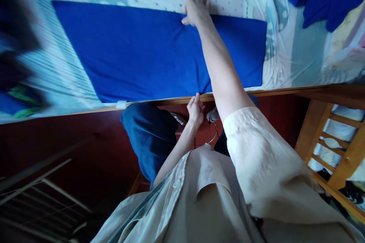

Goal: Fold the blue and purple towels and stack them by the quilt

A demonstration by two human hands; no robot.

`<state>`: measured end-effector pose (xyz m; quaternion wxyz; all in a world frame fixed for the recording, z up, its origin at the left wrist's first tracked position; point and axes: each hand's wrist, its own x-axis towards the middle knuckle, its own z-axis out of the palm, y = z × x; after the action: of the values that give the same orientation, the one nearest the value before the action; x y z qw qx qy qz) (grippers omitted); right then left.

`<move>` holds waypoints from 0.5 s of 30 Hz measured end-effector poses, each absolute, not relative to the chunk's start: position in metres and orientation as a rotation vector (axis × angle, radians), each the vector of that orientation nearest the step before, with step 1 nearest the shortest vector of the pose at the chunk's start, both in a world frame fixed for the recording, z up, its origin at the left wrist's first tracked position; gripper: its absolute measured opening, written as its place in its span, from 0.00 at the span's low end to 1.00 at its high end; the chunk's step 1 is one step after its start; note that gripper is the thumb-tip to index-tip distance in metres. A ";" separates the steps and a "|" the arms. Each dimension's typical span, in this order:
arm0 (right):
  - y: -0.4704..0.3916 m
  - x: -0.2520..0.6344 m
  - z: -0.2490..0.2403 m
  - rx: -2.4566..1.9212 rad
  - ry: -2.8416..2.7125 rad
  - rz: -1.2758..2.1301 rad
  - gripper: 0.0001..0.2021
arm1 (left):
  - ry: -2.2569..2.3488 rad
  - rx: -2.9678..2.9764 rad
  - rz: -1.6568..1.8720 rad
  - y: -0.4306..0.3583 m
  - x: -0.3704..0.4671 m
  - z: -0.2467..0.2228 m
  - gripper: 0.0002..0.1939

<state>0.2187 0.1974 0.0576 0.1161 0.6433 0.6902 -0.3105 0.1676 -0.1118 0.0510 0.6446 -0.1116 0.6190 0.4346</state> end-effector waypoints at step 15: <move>0.147 0.270 0.154 2.136 2.553 -1.060 0.18 | 1.494 0.089 1.178 -0.175 0.146 0.114 0.25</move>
<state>0.2703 0.1467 0.1542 -0.1751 0.6019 0.7196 -0.2988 0.1460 -0.1749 0.1137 0.5795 0.0381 0.6392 0.5041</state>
